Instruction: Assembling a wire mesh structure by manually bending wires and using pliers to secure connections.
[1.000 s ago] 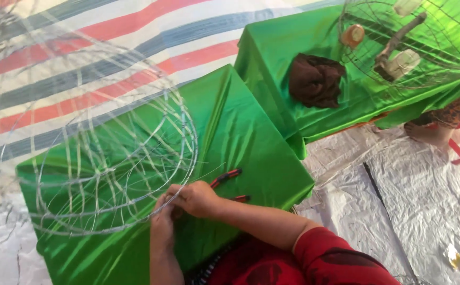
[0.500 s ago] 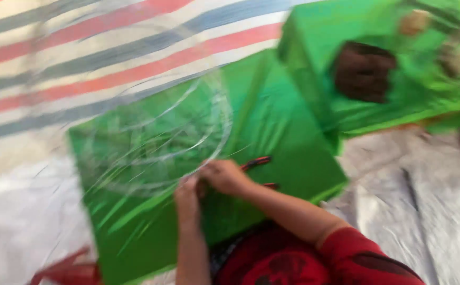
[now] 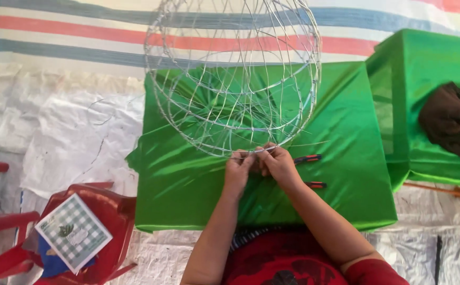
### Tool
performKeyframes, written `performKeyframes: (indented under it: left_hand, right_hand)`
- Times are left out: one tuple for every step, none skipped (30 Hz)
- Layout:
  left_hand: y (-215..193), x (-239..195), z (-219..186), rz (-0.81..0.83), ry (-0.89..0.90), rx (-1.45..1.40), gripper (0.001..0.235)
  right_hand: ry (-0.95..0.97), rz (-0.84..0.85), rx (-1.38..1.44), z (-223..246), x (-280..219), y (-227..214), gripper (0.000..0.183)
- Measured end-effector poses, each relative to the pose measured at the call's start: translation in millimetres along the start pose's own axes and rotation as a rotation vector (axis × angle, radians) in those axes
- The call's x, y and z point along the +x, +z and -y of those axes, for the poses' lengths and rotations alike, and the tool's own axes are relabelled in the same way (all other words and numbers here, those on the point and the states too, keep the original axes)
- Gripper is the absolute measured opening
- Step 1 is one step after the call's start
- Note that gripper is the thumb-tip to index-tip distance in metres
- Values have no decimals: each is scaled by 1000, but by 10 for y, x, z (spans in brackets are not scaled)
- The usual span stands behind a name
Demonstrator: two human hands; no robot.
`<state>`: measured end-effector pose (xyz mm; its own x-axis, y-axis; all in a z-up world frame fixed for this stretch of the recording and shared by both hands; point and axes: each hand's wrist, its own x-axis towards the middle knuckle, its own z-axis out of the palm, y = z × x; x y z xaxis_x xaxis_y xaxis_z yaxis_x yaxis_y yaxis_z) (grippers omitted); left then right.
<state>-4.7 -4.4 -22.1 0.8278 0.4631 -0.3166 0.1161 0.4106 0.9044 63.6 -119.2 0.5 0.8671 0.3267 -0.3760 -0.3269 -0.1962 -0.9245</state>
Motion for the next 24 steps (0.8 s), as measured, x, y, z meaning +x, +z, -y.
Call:
performKeyframes:
  left_hand:
    - [9, -17, -27, -9, 7, -5, 5]
    - [19, -38, -54, -7, -6, 1, 8]
    - [30, -60, -80, -5, -19, 6, 10]
    - [4, -34, -3, -15, -13, 3, 10]
    - [-25, -8, 73, -3, -23, -38, 11]
    - [-47, 22, 148, 8, -33, -80, 12]
    - [-33, 5, 64, -3, -26, -84, 12]
    - [-3, -21, -9, -6, -25, -87, 10]
    - [30, -49, -82, -9, -24, -90, 9]
    - [15, 11, 0, -17, -15, -96, 9]
    - [1, 69, 80, -23, -2, -98, 8]
    - [-20, 125, 158, -31, 11, -99, 7]
    - [-8, 80, 66, -42, 21, -104, 7]
    - [4, 25, -18, -21, 29, -84, 7]
    - [23, -28, -98, 0, 37, -64, 8]
    - [24, -70, -134, -4, 40, -64, 8]
    - [30, -108, -168, -6, 40, -78, 8]
    - [52, -134, -204, -4, 39, -92, 9]
    - [43, -122, -182, -4, 43, -93, 9]
    - [32, -115, -155, 8, 47, -91, 10]
    - [23, -106, -127, 21, 51, -89, 11]
    - [38, -121, -159, 22, 53, -88, 11]
    - [54, -134, -190, 41, 64, -91, 14]
    - [64, -153, -217, 59, 73, -93, 17]
  right_hand:
    - [-4, 10, -5, 57, -18, 26, 26]
    - [-35, 2, -6, 112, -43, 50, 30]
    - [-66, -6, -6, 166, -68, 73, 36]
    - [-70, 6, -9, 152, -67, 80, 36]
    - [-88, -10, -6, 139, -68, 89, 34]
    - [-105, -25, -4, 130, -64, 92, 34]
    - [-109, -13, -8, 120, -52, 109, 34]
    - [-103, 1, 17, 105, -47, 105, 30]
    - [-97, 14, 41, 91, -45, 99, 26]
    - [-103, 25, 36, 96, -70, 99, 26]
    - [-62, 28, 101, 102, -98, 97, 17]
    - [-19, 33, 166, 105, -128, 100, 24]
    - [-24, 46, 161, 54, -92, 79, 24]
    - [-13, 35, 186, -9, -70, 54, 25]
    - [-1, 24, 212, -73, -44, 23, 26]
    - [-3, 29, 211, -75, -60, 20, 26]
    - [9, 30, 256, -76, -71, 12, 28]
    - [20, 27, 300, -70, -75, -9, 30]
    - [16, 29, 299, -59, -60, -7, 30]
    - [49, 22, 331, -54, -54, -6, 32]
    - [81, 15, 362, -49, -45, -6, 36]
    - [79, 15, 363, -35, -39, 8, 36]
    - [92, 24, 358, -20, -31, 20, 31]
    - [106, 32, 354, -13, -31, 36, 28]
